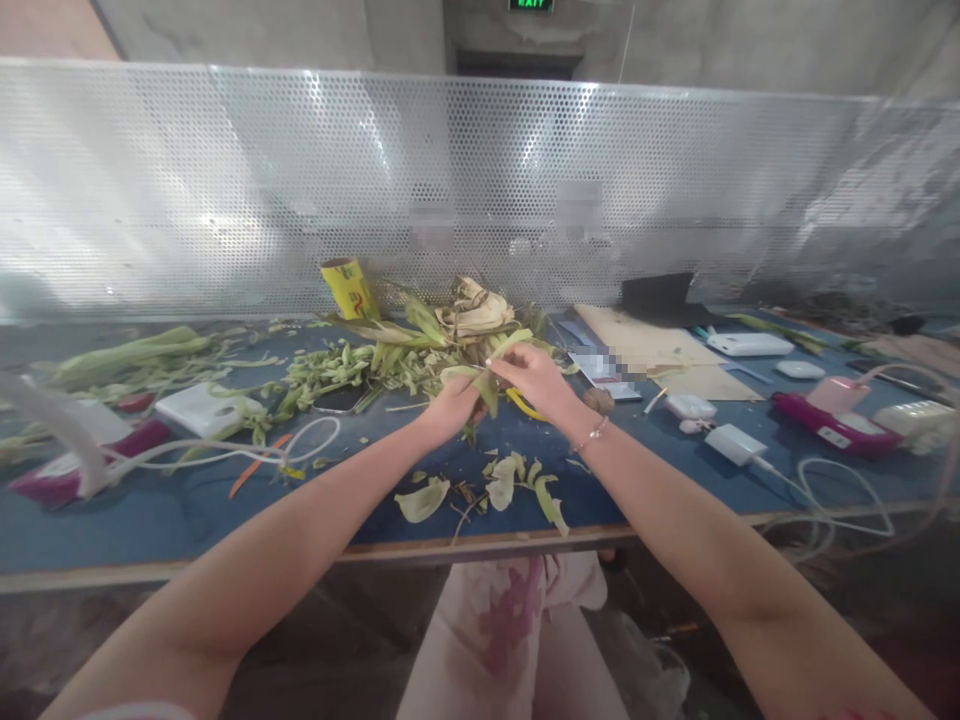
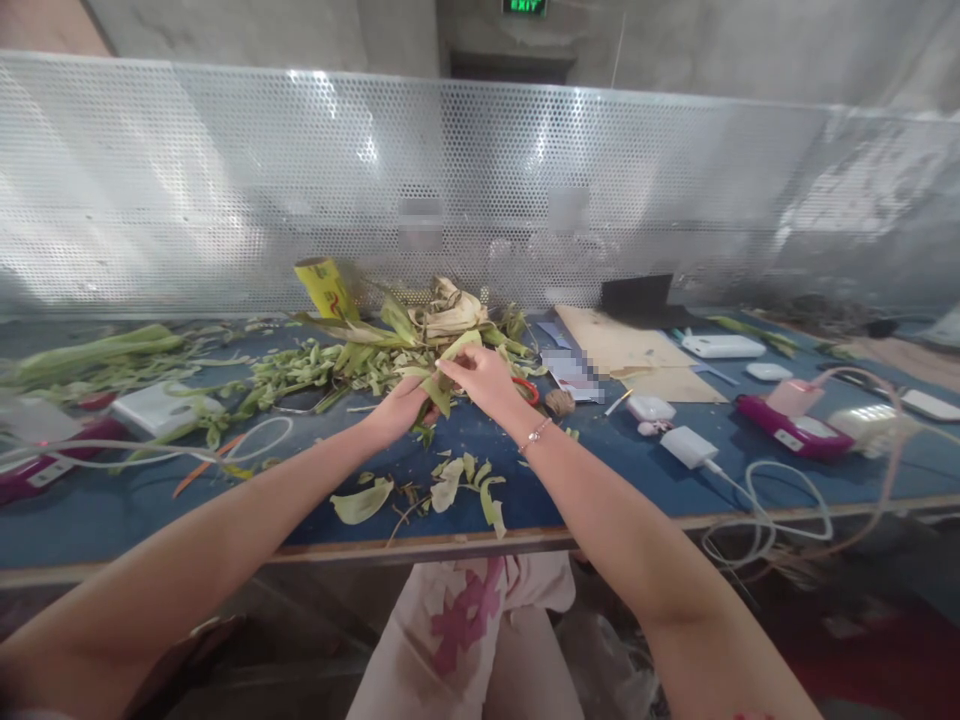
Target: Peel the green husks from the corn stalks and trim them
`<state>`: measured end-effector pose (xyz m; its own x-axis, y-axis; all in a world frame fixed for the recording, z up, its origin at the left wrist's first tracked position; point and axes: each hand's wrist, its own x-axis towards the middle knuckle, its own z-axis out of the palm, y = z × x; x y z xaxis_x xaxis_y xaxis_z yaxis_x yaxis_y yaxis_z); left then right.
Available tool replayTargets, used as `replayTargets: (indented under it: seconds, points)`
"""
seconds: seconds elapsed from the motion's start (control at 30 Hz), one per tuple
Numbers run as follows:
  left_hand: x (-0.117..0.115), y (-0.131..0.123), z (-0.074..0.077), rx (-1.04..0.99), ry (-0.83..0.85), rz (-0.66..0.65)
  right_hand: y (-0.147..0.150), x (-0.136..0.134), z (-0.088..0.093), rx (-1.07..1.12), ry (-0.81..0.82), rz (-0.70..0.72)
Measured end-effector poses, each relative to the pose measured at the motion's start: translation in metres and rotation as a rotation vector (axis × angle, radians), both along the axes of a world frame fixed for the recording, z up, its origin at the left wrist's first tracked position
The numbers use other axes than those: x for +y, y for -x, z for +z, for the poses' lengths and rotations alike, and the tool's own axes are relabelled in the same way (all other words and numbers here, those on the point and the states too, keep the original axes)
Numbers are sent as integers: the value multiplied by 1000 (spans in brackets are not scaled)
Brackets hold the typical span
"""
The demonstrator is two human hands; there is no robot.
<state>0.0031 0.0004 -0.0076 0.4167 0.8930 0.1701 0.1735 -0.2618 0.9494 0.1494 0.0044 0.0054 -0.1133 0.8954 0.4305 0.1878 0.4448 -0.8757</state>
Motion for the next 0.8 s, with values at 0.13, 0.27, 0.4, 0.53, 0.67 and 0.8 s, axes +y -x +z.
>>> replayTargets:
  seconds: [0.13,0.27,0.4,0.53,0.67,0.8]
  points:
    - [-7,-3,7,19,-9,43,-1,1,0,-111,-69,-110]
    - [-3,-2,3,7,-14,53,-2,1,4,-118,-56,-31]
    - [1,-1,-2,-47,28,61,-2,-1,5,-59,-86,32]
    - [0,-2,-2,-153,75,60,-1,-6,5,-70,-162,47]
    - [-1,-3,-2,-249,122,6,-4,-13,6,-143,-381,144]
    - [-3,-2,1,-322,188,-35,-9,-17,10,-207,-501,222]
